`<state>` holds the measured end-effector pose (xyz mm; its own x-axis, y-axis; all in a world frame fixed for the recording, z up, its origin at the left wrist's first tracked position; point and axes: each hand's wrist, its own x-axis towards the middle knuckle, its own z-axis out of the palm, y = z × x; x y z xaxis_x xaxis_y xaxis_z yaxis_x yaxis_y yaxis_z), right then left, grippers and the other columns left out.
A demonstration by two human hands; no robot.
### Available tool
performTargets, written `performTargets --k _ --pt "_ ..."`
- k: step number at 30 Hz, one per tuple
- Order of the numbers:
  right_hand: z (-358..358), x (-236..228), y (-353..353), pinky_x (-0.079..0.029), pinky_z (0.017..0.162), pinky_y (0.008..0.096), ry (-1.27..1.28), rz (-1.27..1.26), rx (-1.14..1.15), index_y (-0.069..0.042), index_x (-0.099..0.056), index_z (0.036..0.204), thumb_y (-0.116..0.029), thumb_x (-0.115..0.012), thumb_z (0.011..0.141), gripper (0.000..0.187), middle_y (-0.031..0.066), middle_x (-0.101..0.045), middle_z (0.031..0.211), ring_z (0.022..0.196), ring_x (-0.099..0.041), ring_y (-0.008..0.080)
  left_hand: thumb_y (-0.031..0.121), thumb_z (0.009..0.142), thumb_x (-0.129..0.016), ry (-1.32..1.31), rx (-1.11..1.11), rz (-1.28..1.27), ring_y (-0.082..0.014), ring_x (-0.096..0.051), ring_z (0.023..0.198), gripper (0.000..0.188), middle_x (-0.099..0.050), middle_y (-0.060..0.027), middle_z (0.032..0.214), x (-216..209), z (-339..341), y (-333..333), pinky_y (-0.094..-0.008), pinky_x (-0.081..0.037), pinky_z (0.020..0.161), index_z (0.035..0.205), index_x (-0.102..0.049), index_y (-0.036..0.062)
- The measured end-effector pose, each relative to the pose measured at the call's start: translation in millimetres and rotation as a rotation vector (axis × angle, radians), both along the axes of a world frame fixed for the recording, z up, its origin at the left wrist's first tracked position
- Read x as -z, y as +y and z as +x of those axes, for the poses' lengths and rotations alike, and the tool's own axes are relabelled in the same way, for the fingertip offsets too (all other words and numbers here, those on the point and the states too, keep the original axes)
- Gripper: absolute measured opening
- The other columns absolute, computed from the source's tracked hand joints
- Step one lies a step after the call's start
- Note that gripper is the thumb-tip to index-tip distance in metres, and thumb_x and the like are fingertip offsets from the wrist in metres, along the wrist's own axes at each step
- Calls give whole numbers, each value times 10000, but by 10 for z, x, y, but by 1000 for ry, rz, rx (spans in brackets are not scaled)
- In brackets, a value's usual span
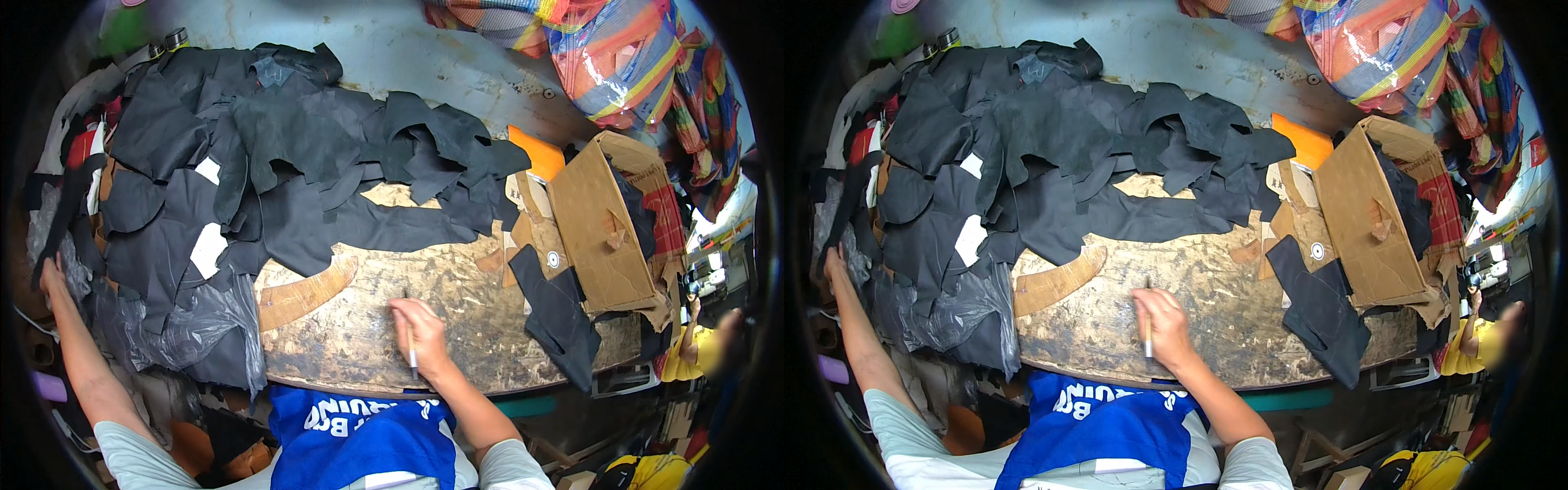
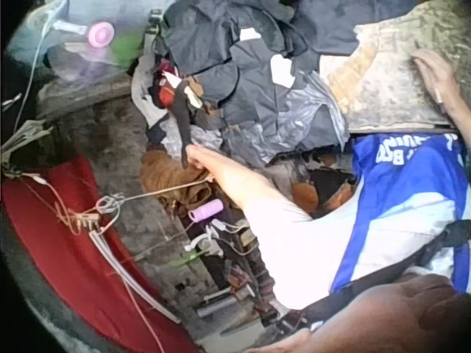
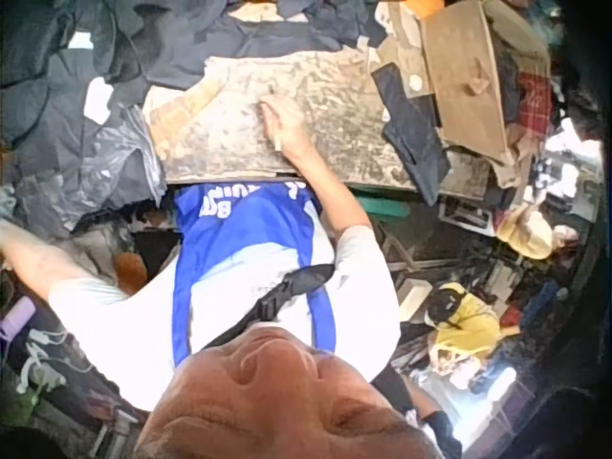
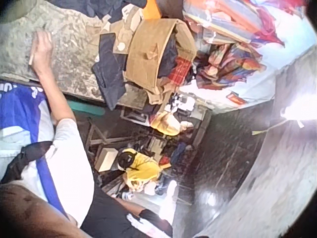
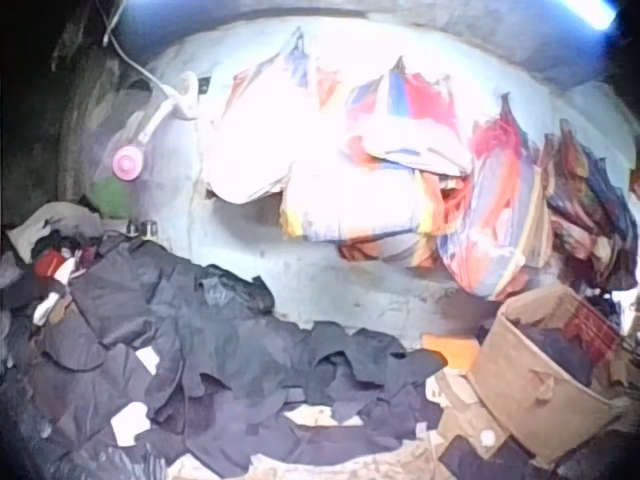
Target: The person lays out black fabric pieces on a work table, places cardboard templates on them, and traces outlines with a pen. They handle multiple fabric pieces and templates, moving them aside and stacking marked pieces as they work.
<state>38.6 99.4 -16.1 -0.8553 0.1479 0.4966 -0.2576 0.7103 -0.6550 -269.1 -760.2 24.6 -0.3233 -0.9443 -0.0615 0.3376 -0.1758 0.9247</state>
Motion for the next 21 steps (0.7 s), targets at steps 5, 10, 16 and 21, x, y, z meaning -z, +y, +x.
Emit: performTargets --k 5,10,16,21 --pt "-524 38 -344 -423 929 425 -54 224 -321 -62 -605 1092 -82 -617 812 281 142 -631 1079 1085 -554 336 -133 763 -601 -11 40 -17 -361 -611 933 371 -507 -274 1157 455 131 424 -403 -628 745 1086 -446 -231" --pt "-713 52 -564 -343 954 572 -139 496 -340 -106 -569 1147 -210 -633 829 340 106 -571 1184 1203 -471 300 85 797 -724 -175 306 -42 -270 -648 931 438 -598 -212 1090 373 585 1018 -291 -588 755 1086 -516 -171" --pt "-349 -87 -345 -337 942 483 -242 450 -252 -125 -633 991 -251 -735 742 297 66 -610 982 1077 -520 269 237 842 -714 -224 85 -1042 -226 -577 1067 597 -578 -197 1202 -171 1357 3370 -352 -466 911 1301 -456 -42" --pt "60 -136 85 -326 954 480 -331 285 -119 -101 -636 925 -237 -809 636 363 87 -587 930 1028 -515 288 154 752 -764 -324 1247 -967 -150 -640 771 574 -668 -141 886 -28 1655 5500 -279 -521 694 1256 -531 10"
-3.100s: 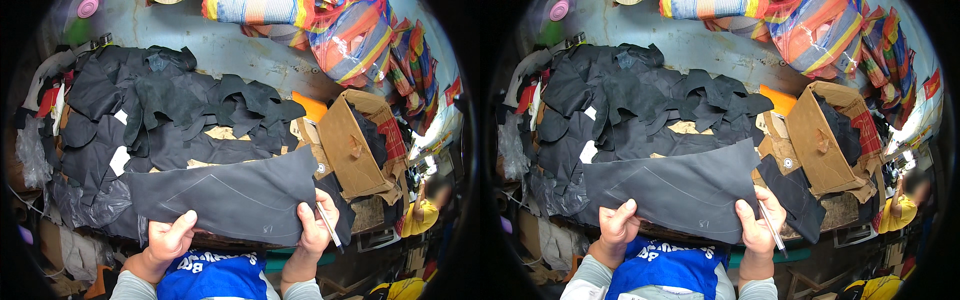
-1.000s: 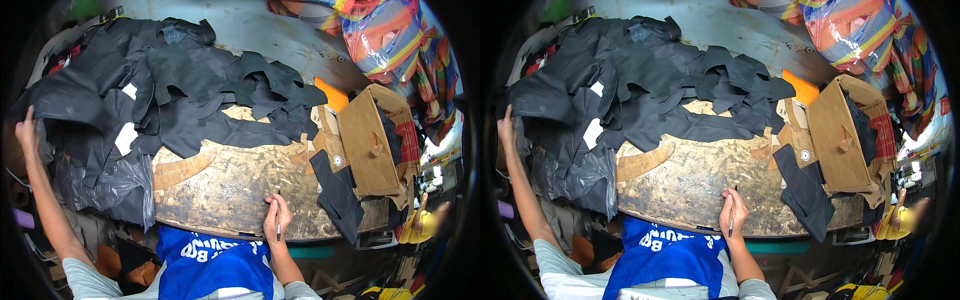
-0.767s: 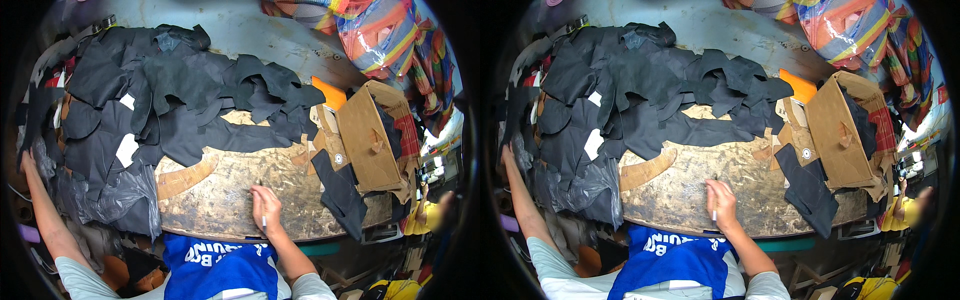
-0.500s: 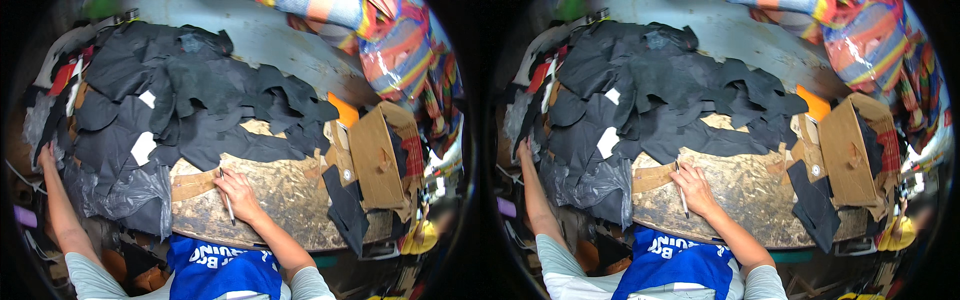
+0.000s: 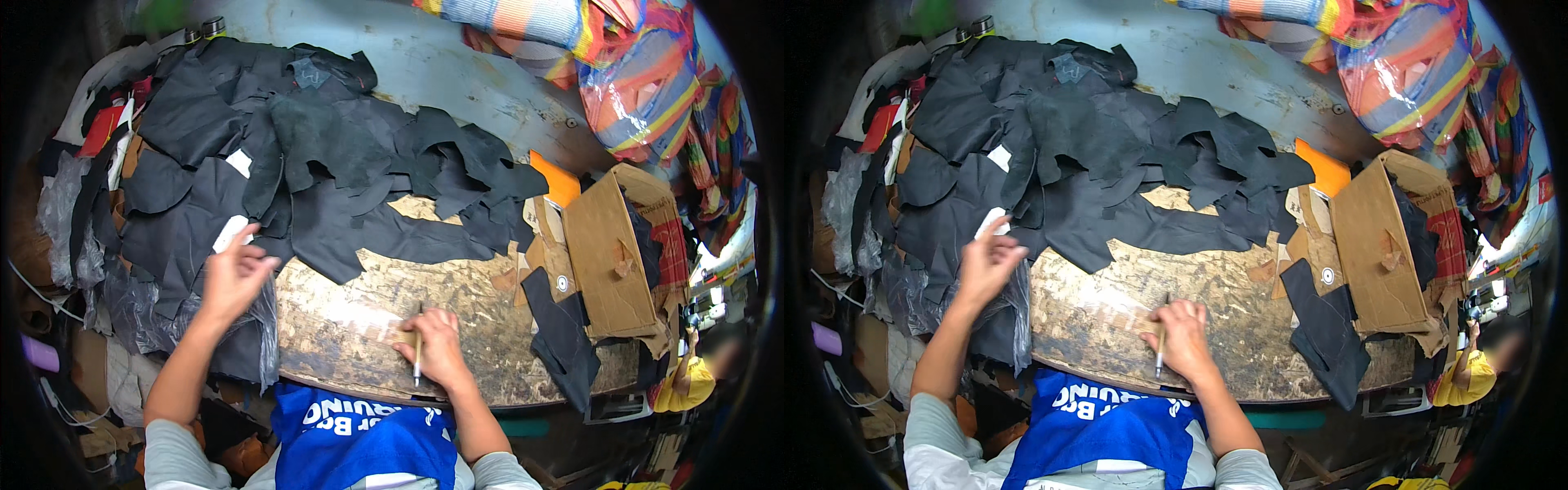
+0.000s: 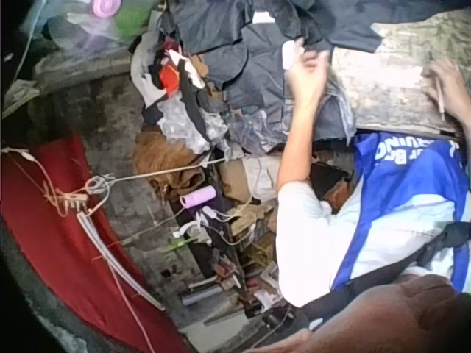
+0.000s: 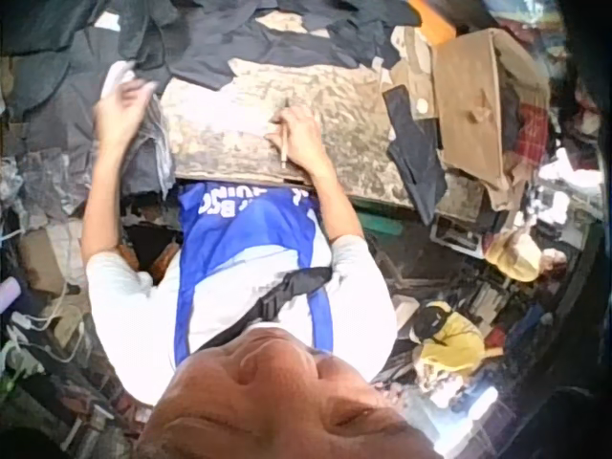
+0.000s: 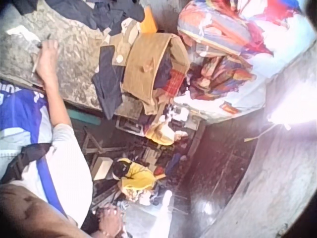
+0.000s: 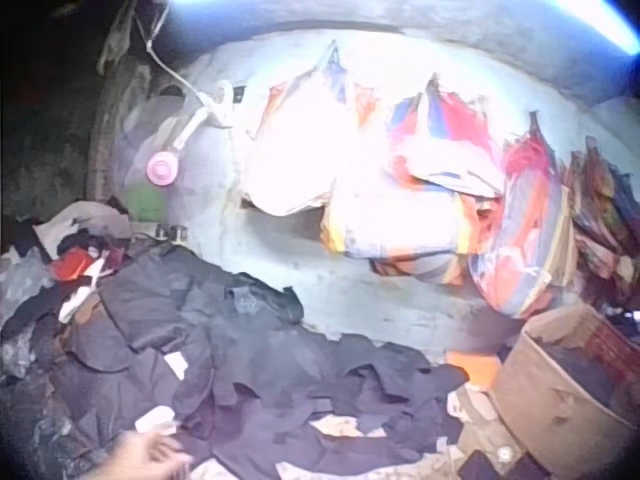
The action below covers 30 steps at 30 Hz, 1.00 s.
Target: The person lays out black fabric pieces on a work table, places cardboard templates on them, and traces outlines with a pen. They handle multiple fabric pieces and templates, moving them aside and stacking marked pieces as they work.
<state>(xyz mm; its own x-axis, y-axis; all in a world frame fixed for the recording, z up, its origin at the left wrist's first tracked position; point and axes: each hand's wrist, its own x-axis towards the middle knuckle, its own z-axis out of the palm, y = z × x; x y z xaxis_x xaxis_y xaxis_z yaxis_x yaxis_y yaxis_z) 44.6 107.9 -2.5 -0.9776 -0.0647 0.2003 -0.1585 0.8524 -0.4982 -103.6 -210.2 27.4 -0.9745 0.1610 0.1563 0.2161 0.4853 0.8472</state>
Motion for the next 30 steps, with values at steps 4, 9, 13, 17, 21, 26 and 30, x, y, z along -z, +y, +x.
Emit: performTargets --k 4,9,13,17,21,26,30 --pt "306 33 600 -384 877 424 -21 -43 370 -82 -618 847 -198 -832 579 363 103 -588 893 927 -531 310 157 695 -793 93 -99 -104 -199 -617 763 892 -637 -168 932 187 -321 824 -319 -497 698 1419 -285 35" --pt "486 67 960 -420 789 425 291 43 626 -35 -602 833 -193 -835 594 369 135 -578 830 860 -529 333 41 783 -670 -587 -145 1133 -314 -608 1022 541 -591 -196 1146 199 -374 1134 -430 -470 942 1251 -428 -78" --pt "484 76 410 -428 923 335 142 -915 364 -26 -592 1102 -287 -895 596 645 86 -618 1083 1043 -555 190 118 846 -566 -976 130 1500 -336 -540 1142 432 -542 -202 1251 36 220 1207 -476 -411 1023 1220 -471 -75" --pt "398 -76 -59 -429 912 308 71 -1578 61 6 -526 1217 -263 -811 740 617 107 -598 1146 1054 -546 155 7 776 -632 -1014 265 1352 -294 -563 1108 494 -572 -128 1208 180 906 1657 -465 -438 995 1249 -491 19" --pt "420 -344 -68 -483 799 255 71 -1361 354 40 -581 1114 -96 -678 852 311 81 -653 1014 900 -591 106 104 875 -602 -1122 248 1168 -281 -562 1123 418 -568 -144 1225 308 1035 1850 -446 -445 988 1263 -488 0" --pt "533 -554 53 -481 822 254 141 -1140 376 71 -579 1121 -14 -638 853 288 83 -656 1006 886 -599 111 283 919 -574 -1113 104 1189 -305 -549 1151 467 -561 -183 1247 102 327 2029 -455 -424 1011 1258 -493 -28" --pt "426 -635 118 -471 806 233 264 -1334 337 66 -574 1135 -16 -652 851 306 66 -647 1011 877 -576 84 501 905 -544 -715 650 1654 -267 -538 1150 613 -555 -115 1262 -1 64 1918 -429 -445 979 1273 -488 15"
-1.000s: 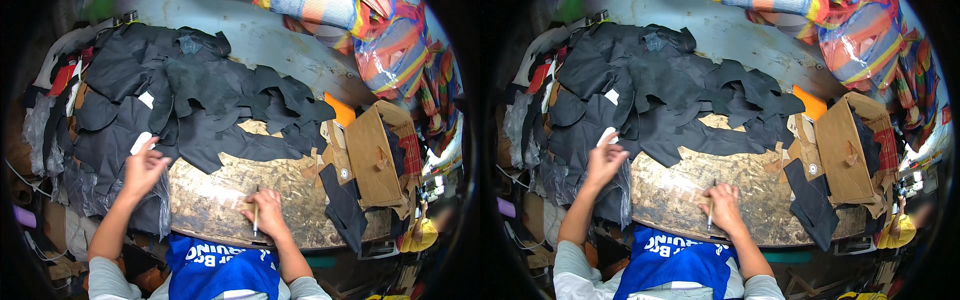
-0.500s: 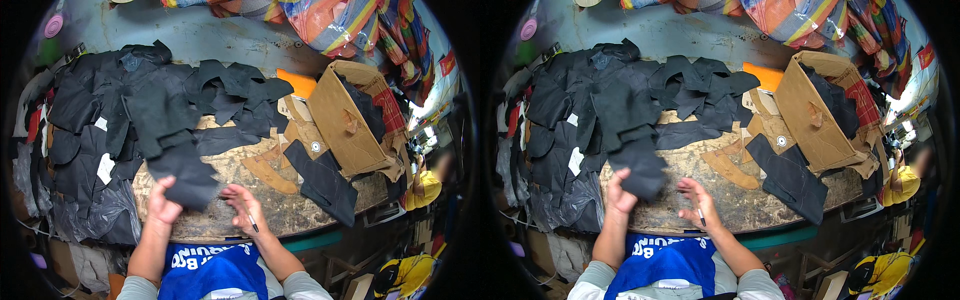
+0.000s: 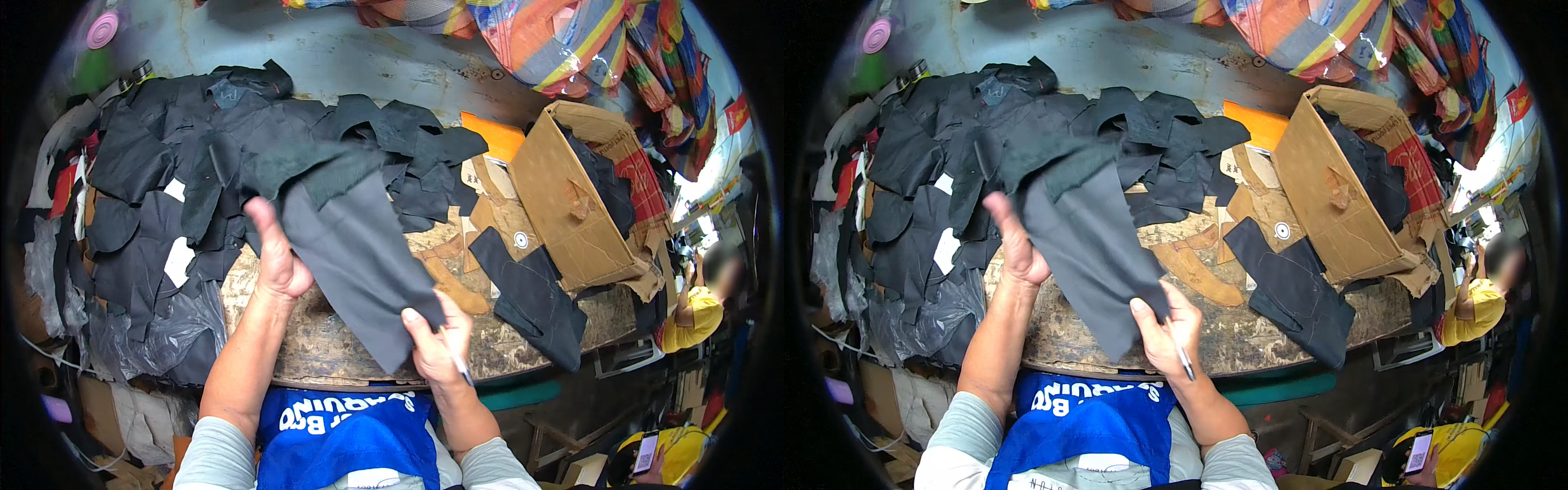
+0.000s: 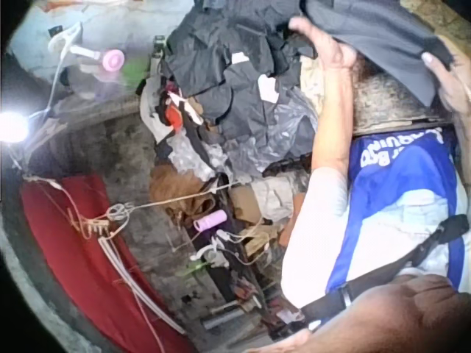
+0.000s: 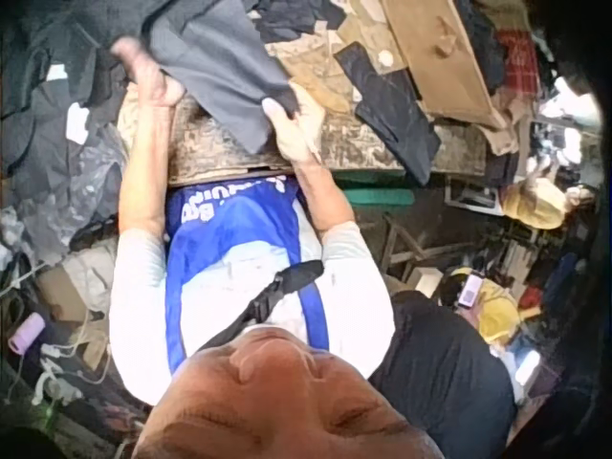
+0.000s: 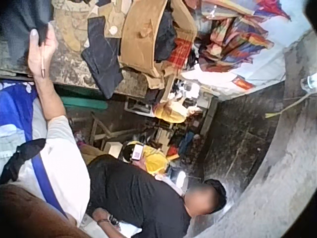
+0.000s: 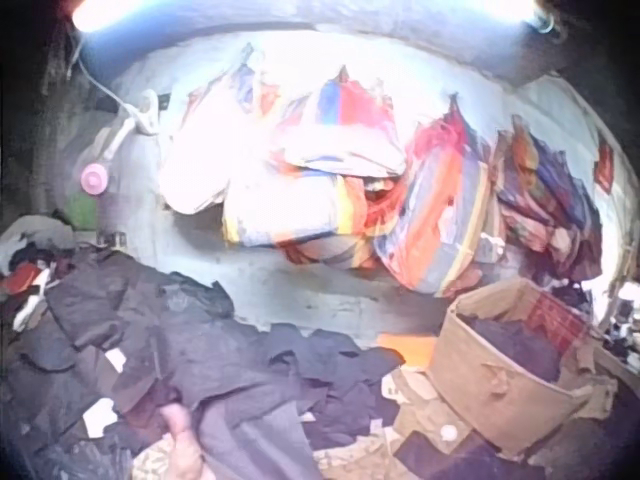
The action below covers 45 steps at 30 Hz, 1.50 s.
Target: The person lays out black fabric pieces on a work table, places cardboard templates on them, and traces outlines with a pen. They handle multiple fabric pieces and templates, moving them aside and stacking marked pieces as they work.
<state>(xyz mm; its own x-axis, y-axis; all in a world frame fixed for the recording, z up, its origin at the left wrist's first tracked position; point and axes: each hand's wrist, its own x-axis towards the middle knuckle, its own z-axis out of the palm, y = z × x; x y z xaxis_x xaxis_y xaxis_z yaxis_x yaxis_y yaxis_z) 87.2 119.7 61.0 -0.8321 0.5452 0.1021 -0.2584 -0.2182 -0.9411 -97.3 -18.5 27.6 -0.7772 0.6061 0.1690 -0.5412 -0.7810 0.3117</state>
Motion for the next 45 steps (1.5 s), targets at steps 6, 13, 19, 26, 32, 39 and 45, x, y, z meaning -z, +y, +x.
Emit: performTargets --k 6,13,19,26,32,39,45 --pt "485 -111 578 -480 817 262 -156 12 -70 82 -596 1098 36 -625 788 315 84 -664 994 887 -610 118 500 565 -844 1254 116 -1890 -265 -367 1301 1062 -404 -176 1407 287 -155 -794 -342 -277 1099 1349 -378 -44" --pt "787 431 887 -480 793 253 -460 241 -8 78 -595 1090 71 -576 751 339 83 -660 949 859 -605 119 535 968 -377 122 -276 -947 -233 -652 819 647 -641 -173 945 310 -28 -1229 -318 -537 674 1311 -447 -10" --pt "731 622 865 -461 612 261 -565 633 142 61 -619 1045 17 -575 744 307 64 -634 713 622 -553 97 433 350 -904 1268 -255 -1686 -367 -245 1387 1245 -272 -204 1485 -156 252 -1124 -459 -267 1103 1423 -361 109" --pt "713 756 761 -501 686 313 -613 863 262 70 -620 1002 -55 -696 733 306 174 -684 817 733 -657 189 274 601 -828 1593 -224 -1673 -344 -371 1324 875 -404 -205 1406 57 -32 -458 -484 -333 1058 1375 -440 142" --pt "673 751 787 -497 734 305 -628 691 265 62 -623 983 -84 -734 721 319 176 -683 849 790 -656 186 165 875 -520 1043 6 -1498 -234 -632 679 241 -640 -191 738 375 -503 -257 -381 -483 661 889 -632 -48" --pt "444 750 744 -482 726 266 -542 852 223 41 -636 940 -35 -765 694 287 110 -676 833 764 -614 134 353 934 -567 584 425 -1324 -150 -590 1020 471 -639 -101 1123 158 -520 -820 -296 -462 900 1205 -570 -32" --pt "363 780 884 -480 651 287 -469 779 350 31 -631 847 -20 -769 674 227 108 -635 752 665 -587 167 72 783 -724 986 356 -1384 -161 -565 1094 642 -593 -117 1223 168 -347 -833 -296 -431 977 1336 -418 -39"
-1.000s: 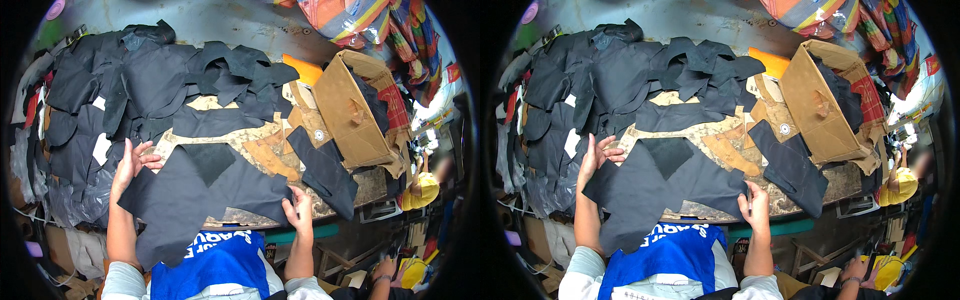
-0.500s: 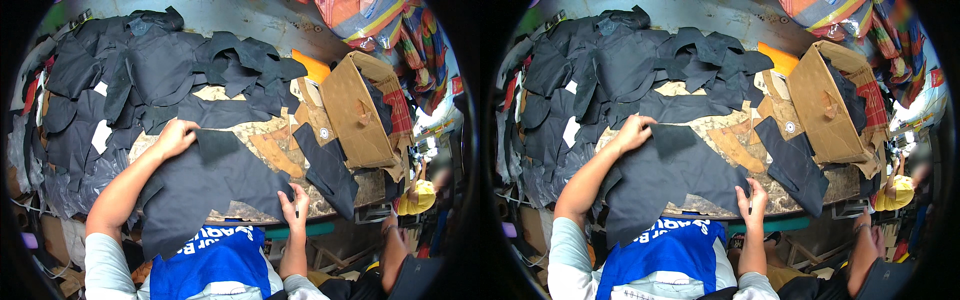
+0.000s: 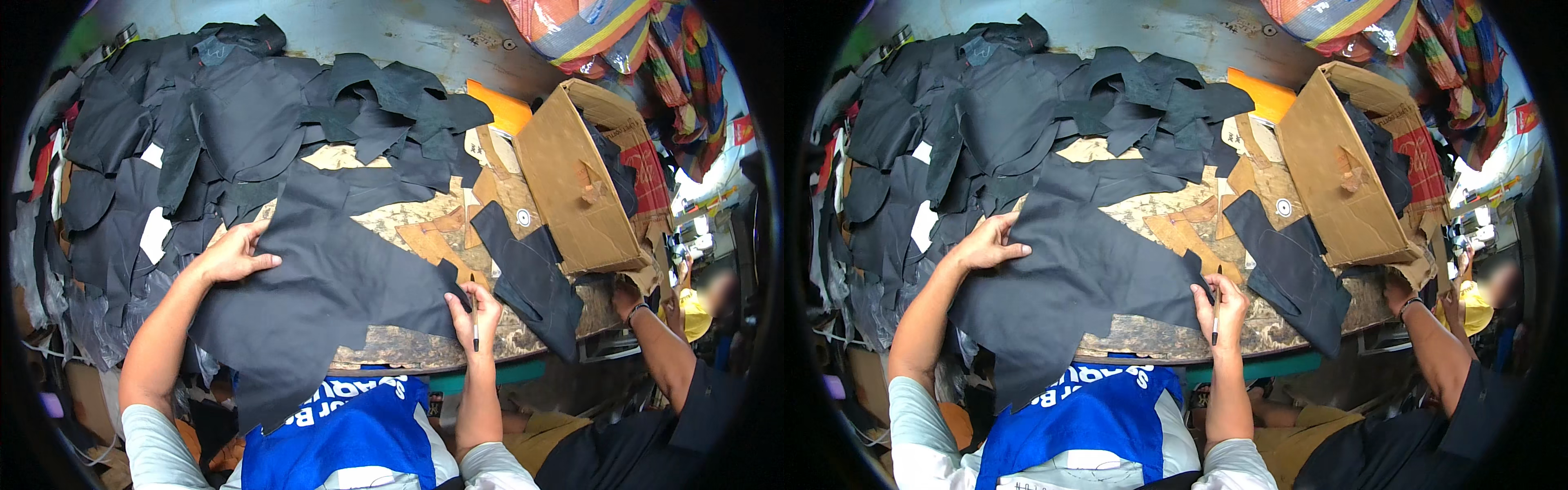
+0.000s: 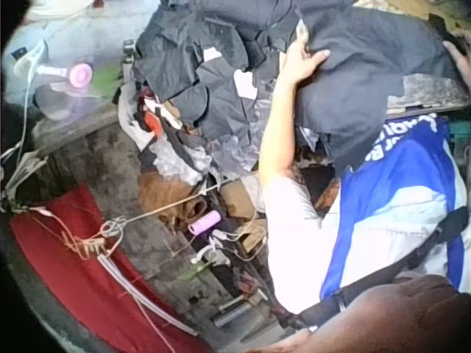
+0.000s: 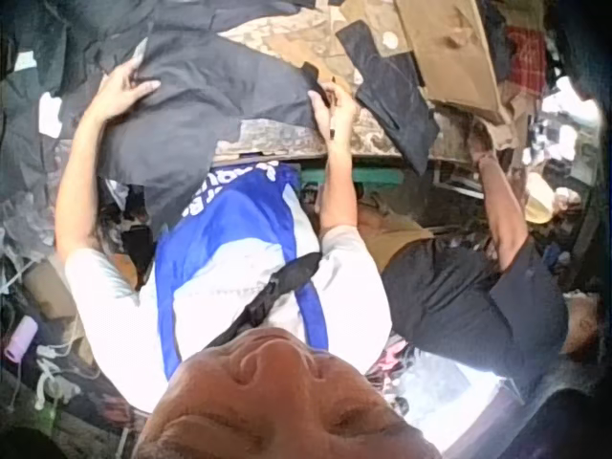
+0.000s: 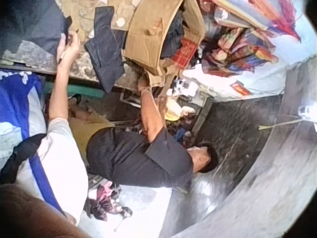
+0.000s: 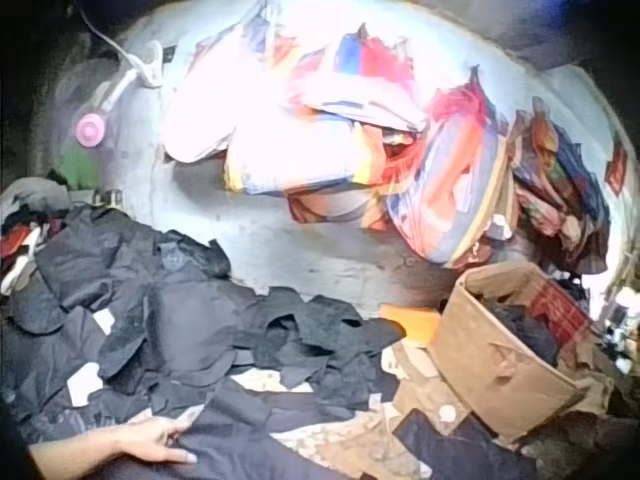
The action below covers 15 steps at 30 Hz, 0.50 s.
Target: The person lays out black fabric pieces on a work table, places cardboard templates on them, and traces outlines with a pen. They handle multiple fabric pieces and templates, moving them aside and stacking marked pieces as they work.
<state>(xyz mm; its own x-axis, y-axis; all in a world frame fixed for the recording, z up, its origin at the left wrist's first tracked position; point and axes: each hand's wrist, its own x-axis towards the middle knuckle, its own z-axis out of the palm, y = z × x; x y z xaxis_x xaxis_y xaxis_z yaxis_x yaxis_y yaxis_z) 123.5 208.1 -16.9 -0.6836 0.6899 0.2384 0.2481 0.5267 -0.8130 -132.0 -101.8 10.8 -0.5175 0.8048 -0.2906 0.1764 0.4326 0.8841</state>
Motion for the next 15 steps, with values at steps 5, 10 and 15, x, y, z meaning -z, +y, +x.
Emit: performTargets --k 5,10,15 --pt "-16 -98 49 -484 644 302 14 80 -50 9 -638 855 -48 -773 674 233 128 -657 795 652 -602 235 53 785 -690 226 -135 124 -198 -533 1138 726 -540 -176 1305 28 -29 -12 -312 -394 1002 1411 -330 -27" --pt "-102 -188 215 -484 773 383 -206 411 -71 -15 -654 947 -109 -818 614 383 163 -669 885 832 -595 331 -46 788 -630 -49 -199 42 -42 -529 815 447 -608 -31 1011 56 -205 -124 -201 -456 711 1213 -491 -33" --pt "-112 -212 390 -456 772 419 -380 439 -138 -35 -646 913 -204 -832 592 408 138 -662 880 901 -559 337 -56 812 -608 -99 -196 67 -26 -439 732 139 -476 49 808 56 -200 -92 -182 -406 630 881 -499 -3"
